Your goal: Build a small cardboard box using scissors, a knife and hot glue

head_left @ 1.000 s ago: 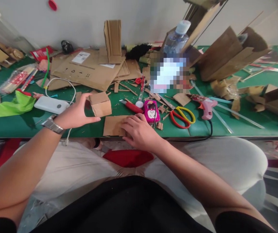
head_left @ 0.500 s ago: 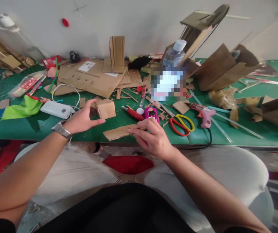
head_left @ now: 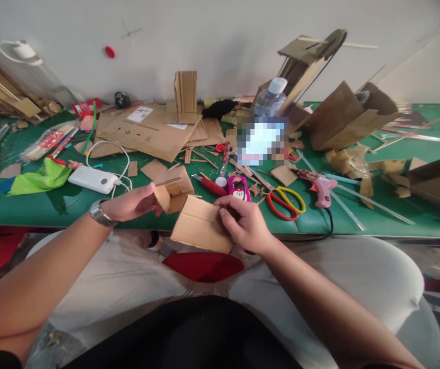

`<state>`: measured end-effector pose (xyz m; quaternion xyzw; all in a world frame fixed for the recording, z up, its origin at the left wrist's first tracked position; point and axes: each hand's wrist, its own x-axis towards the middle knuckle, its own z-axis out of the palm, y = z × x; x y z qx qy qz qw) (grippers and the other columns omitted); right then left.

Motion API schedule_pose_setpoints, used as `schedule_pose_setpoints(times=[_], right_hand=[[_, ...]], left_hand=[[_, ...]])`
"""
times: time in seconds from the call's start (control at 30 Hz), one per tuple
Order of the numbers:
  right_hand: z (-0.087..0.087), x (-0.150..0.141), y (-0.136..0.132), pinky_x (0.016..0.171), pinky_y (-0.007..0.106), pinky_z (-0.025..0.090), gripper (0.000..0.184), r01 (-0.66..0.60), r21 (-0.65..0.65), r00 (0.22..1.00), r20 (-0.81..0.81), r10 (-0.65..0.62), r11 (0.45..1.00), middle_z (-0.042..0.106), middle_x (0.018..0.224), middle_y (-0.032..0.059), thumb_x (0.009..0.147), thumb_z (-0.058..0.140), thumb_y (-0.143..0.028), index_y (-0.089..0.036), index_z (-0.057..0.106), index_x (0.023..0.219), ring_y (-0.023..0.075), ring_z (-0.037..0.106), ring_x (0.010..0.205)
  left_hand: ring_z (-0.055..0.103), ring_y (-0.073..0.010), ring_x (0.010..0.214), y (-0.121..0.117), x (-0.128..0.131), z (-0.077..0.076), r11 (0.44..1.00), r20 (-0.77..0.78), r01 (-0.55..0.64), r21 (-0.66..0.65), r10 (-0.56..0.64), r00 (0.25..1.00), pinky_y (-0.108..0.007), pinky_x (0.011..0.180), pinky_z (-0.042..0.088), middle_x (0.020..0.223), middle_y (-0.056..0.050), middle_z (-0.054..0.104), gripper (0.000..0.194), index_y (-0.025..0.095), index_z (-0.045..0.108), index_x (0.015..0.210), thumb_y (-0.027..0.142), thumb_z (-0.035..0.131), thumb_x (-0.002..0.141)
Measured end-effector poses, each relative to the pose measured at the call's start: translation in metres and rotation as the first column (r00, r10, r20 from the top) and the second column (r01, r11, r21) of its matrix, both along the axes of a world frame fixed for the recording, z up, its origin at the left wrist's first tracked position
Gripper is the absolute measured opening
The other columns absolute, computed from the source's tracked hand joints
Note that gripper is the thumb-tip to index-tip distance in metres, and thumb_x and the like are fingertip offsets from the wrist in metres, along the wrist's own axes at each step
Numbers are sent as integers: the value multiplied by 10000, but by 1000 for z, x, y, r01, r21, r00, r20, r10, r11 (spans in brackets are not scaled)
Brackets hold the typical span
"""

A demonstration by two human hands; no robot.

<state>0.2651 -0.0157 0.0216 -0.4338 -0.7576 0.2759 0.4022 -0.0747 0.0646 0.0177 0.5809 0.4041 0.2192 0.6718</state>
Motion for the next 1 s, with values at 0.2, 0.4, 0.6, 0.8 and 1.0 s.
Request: schedule_pose_setpoints(times=[0.2, 0.4, 0.6, 0.8, 1.0], right_hand=[[1, -7, -1, 699, 299, 551, 167, -65, 94, 992, 115, 54, 993, 831, 905, 68, 1107, 645, -318, -203, 765, 1124, 196, 747, 750], [-3, -12, 0, 697, 276, 557, 184, -93, 74, 991, 102, 85, 993, 855, 961, 80, 1125, 667, -336, -200, 790, 1132, 185, 765, 771], [-6, -14, -1, 700, 293, 578, 227, -110, 88, 989, 107, 101, 990, 849, 956, 79, 1152, 631, -385, -211, 770, 1112, 200, 781, 790], [-9, -18, -4, 757, 309, 615, 211, -151, 108, 986, 84, 143, 983, 858, 965, 77, 1162, 625, -373, -224, 763, 1103, 216, 808, 843], [-11, -23, -6, 730, 291, 605, 179, -178, 83, 983, 66, 173, 980, 866, 977, 74, 1153, 651, -350, -217, 768, 1122, 210, 819, 832]], left_hand=[[807, -275, 786, -13, 15, -11, 981, 58, 180, -79, -176, 983, -396, 676, 663, 942, -132, 860, 812, 245, 849, 1087, 976, 523, 949], [824, -349, 1031, -18, 29, -15, 986, 57, 162, 50, -165, 985, -474, 901, 677, 1045, -144, 869, 710, 209, 849, 1128, 875, 693, 941], [766, -403, 1259, -27, 42, -18, 980, 90, 7, 198, -25, 996, -529, 1090, 615, 1265, -150, 843, 747, 237, 794, 1308, 853, 779, 887], [749, -401, 1290, -33, 48, -17, 961, 140, -87, 263, 52, 989, -521, 1091, 604, 1297, -142, 829, 780, 247, 753, 1386, 864, 740, 910], [763, -349, 1204, -37, 47, -15, 945, 172, -143, 295, 94, 980, -456, 1001, 615, 1322, -127, 800, 696, 248, 688, 1379, 781, 766, 938]])
